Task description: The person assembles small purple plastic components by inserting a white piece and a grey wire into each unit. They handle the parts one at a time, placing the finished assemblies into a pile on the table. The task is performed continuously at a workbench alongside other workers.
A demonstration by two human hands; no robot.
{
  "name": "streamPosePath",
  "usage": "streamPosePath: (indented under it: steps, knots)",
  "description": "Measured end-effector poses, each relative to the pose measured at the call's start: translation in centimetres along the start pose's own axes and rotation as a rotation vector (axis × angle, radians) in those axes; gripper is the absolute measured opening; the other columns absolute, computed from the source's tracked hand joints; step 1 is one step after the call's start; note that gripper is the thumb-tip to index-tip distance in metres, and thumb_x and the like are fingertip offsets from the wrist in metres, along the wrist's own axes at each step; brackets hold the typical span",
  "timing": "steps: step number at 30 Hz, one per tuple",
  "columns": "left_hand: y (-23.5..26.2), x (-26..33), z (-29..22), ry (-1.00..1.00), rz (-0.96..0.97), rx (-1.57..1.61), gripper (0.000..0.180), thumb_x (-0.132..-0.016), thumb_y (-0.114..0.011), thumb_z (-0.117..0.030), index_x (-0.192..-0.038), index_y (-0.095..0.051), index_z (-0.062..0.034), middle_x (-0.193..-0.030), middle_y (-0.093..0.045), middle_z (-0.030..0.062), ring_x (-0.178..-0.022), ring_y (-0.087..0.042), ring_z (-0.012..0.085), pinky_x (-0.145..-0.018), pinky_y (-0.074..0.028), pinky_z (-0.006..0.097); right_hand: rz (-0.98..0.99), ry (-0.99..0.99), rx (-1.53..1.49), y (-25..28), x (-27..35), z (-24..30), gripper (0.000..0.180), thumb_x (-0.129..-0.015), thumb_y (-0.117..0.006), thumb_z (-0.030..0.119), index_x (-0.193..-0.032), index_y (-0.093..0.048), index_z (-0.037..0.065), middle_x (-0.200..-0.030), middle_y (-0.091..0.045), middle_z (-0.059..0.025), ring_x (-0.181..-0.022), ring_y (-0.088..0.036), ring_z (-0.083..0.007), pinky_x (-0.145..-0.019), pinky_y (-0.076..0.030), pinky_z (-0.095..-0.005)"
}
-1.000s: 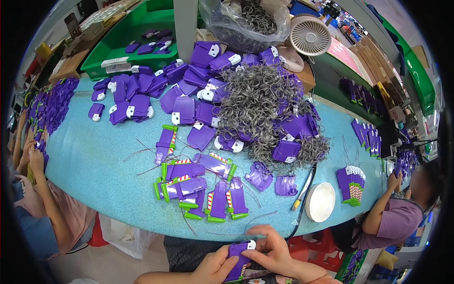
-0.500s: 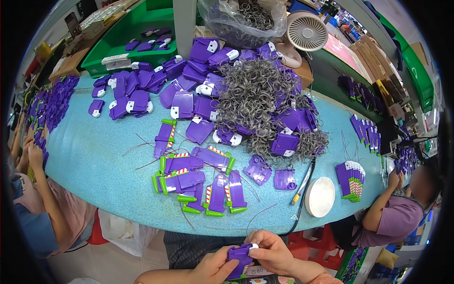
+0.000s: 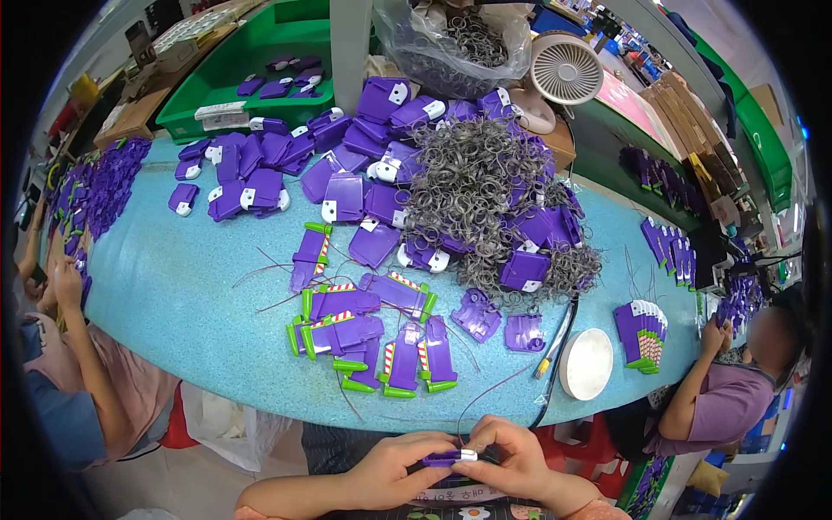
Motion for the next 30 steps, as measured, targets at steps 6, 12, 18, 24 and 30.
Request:
streamPosePath:
  steps: [6, 12, 18, 24, 30]
  knots:
    - [2.7, 0.6, -2.0, -0.055, -0.213, -0.061, 0.026, -0.081, -0.063, -0.006, -0.103, -0.055, 0.0020, -0.091, -0.060, 0.0150, -0.077, -0.060, 0.0209, -0.067, -0.048, 0.030, -0.063, -0.086, -0.045, 0.8, 0.9, -0.1, 0.023, -0.074, -0.075, 0.013, -0.089, -0.061, 0.001, -0.073, -0.055, -0.0043, -0.058, -0.048, -0.0076, -0.051, -0.039, -0.0215]
    - [3.6, 2.3, 1.5, -0.047, -0.505, 0.507, 0.024, -0.086, -0.055, -0.002, -0.109, -0.049, 0.0049, -0.098, -0.059, 0.0101, -0.090, -0.056, 0.0138, -0.082, -0.044, 0.027, 0.022, -0.143, 0.177, -0.9, 1.3, -1.3, 0.021, -0.081, -0.068, 0.016, -0.092, -0.063, -0.001, -0.060, -0.054, -0.0040, -0.049, -0.045, -0.0072, -0.045, -0.037, -0.0236]
    - [2.2, 2.6, 2.7, 0.125, -0.428, 0.499, 0.022, -0.087, -0.055, -0.006, -0.106, -0.051, 0.0053, -0.098, -0.061, 0.0102, -0.087, -0.057, 0.0121, -0.078, -0.046, 0.027, 0.070, -0.119, 0.098, -2.3, 1.2, -2.1, 0.016, -0.081, -0.067, 0.012, -0.090, -0.062, -0.001, -0.063, -0.058, -0.0024, -0.050, -0.049, -0.0042, -0.043, -0.036, -0.0215]
    - [4.5, 2.6, 1.4, 0.037, -0.510, 0.505, 0.025, -0.089, -0.055, -0.006, -0.110, -0.049, 0.0059, -0.097, -0.060, 0.0085, -0.086, -0.055, 0.0099, -0.077, -0.046, 0.025, 0.034, -0.199, 0.006, -1.9, 1.6, -2.8, 0.013, -0.083, -0.065, 0.010, -0.089, -0.061, -0.001, -0.062, -0.057, -0.0006, -0.050, -0.049, -0.0029, -0.042, -0.034, -0.0194]
    - [3.3, 2.5, 2.1, 0.087, -0.489, 0.380, 0.023, -0.088, -0.056, -0.006, -0.107, -0.050, 0.0052, -0.094, -0.060, 0.0076, -0.083, -0.056, 0.0098, -0.074, -0.046, 0.025, 0.039, -0.094, -0.056, -2.0, 1.2, -2.4, 0.016, -0.083, -0.065, 0.014, -0.088, -0.060, 0.000, -0.071, -0.054, -0.0036, -0.057, -0.047, -0.0077, -0.049, -0.035, -0.0232]
Point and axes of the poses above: each hand's wrist, its own x-axis away from the middle knuckle, its own y-axis out of the back of the hand, z = x × y, the point moved 8 cm from there along -x, towards the middle knuckle
